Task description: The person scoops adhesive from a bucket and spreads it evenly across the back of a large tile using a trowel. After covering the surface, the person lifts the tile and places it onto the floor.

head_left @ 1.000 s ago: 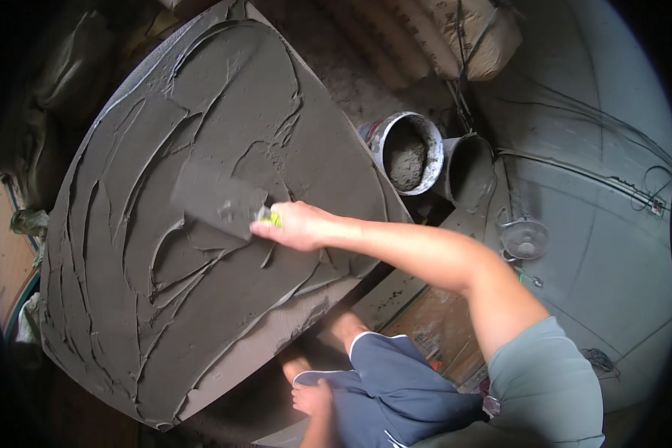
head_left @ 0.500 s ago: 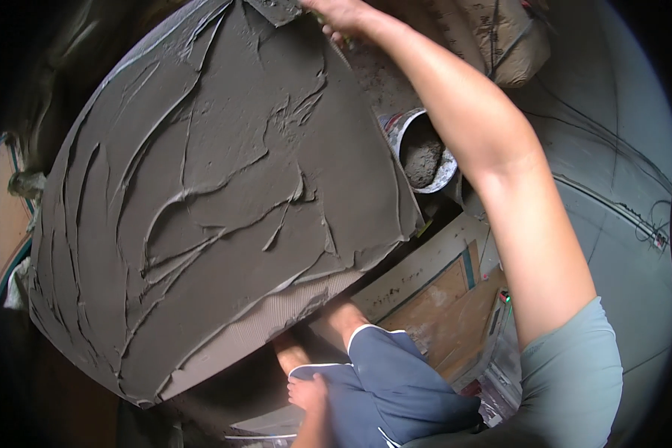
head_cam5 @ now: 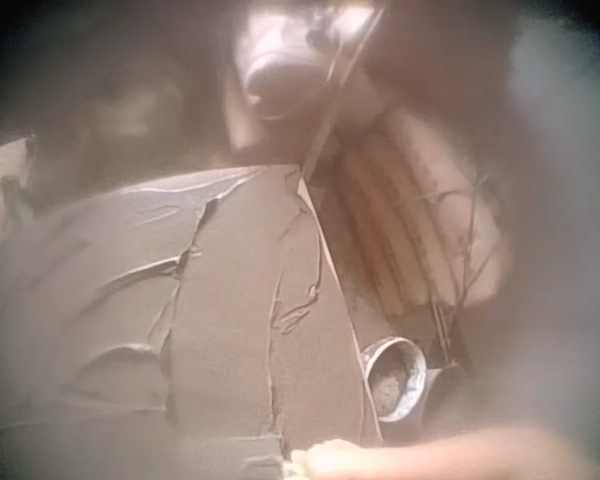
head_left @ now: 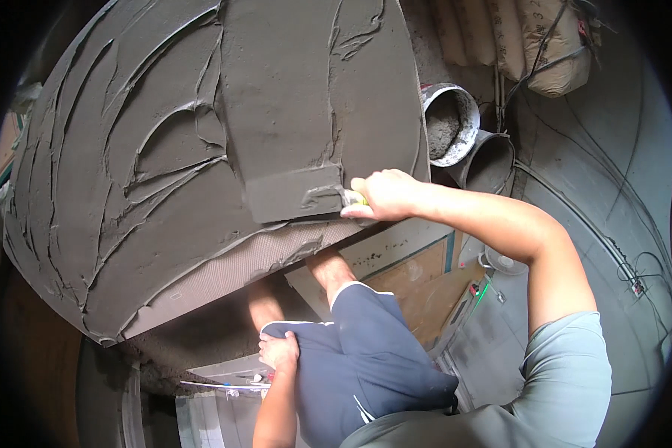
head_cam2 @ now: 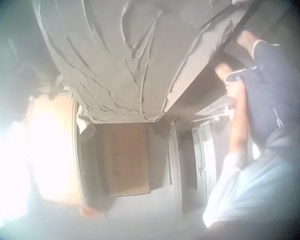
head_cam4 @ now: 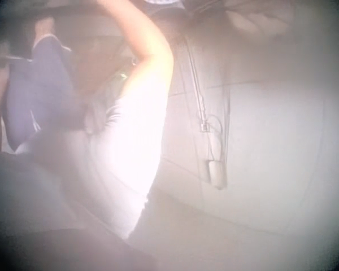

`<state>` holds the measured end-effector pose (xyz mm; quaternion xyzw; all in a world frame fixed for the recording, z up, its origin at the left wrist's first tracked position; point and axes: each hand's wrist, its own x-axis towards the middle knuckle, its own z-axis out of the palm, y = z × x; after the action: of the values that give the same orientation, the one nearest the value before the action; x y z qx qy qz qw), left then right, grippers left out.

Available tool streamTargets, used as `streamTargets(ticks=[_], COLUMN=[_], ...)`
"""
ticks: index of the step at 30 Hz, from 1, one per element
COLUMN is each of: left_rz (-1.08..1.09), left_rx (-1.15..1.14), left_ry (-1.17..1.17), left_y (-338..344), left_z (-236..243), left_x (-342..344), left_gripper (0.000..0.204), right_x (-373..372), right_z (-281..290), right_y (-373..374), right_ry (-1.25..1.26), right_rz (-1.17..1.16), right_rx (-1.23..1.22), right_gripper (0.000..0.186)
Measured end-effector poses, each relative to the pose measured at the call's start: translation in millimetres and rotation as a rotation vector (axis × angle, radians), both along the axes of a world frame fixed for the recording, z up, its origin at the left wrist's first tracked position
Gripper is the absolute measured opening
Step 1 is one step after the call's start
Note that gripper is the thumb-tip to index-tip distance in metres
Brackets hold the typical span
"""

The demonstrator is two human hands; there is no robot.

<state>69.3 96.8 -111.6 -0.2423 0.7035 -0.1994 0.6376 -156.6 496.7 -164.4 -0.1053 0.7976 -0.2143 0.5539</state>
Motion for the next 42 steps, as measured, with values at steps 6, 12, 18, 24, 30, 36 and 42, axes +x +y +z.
streamTargets(ticks=[6, 12, 18, 24, 30, 36, 42], left_rz=[0.02, 0.12, 0.126, 0.147, 0.153, 0.168, 0.114], left_rx=[0.013, -0.028, -0.01, 0.061, 0.144, 0.228, 0.27], left_ry=[0.076, 0.064, 0.11, 0.211, 0.295, 0.331, 0.315], left_y=[-35, -72, -106, -159, -205, -255, -278], left_z=[13, 1, -4, 5, 7, 4, 1], left_x=[7, 29, 26, 19, 10, 6, 14], left_gripper=[0.075, 0.071, 0.068, 0.063, 0.061, 0.064, 0.065], right_x=[-11, 100, 167, 132, 119, 141, 186], right_z=[-5, -14, -18, -6, 0, 8, 11], right_y=[76, 72, -101, -279, -465, -567, -451], right_ry=[0.331, -0.053, -0.162, -0.214, -0.181, 0.019, 0.256], right_rz=[-0.334, -0.783, -1.085, -0.887, -0.641, -0.631, -0.844], right_rx=[0.355, 0.097, -0.032, 0.006, -0.011, -0.184, 0.28], right_gripper=[0.058, 0.042, 0.044, 0.062, 0.07, 0.058, 0.058])
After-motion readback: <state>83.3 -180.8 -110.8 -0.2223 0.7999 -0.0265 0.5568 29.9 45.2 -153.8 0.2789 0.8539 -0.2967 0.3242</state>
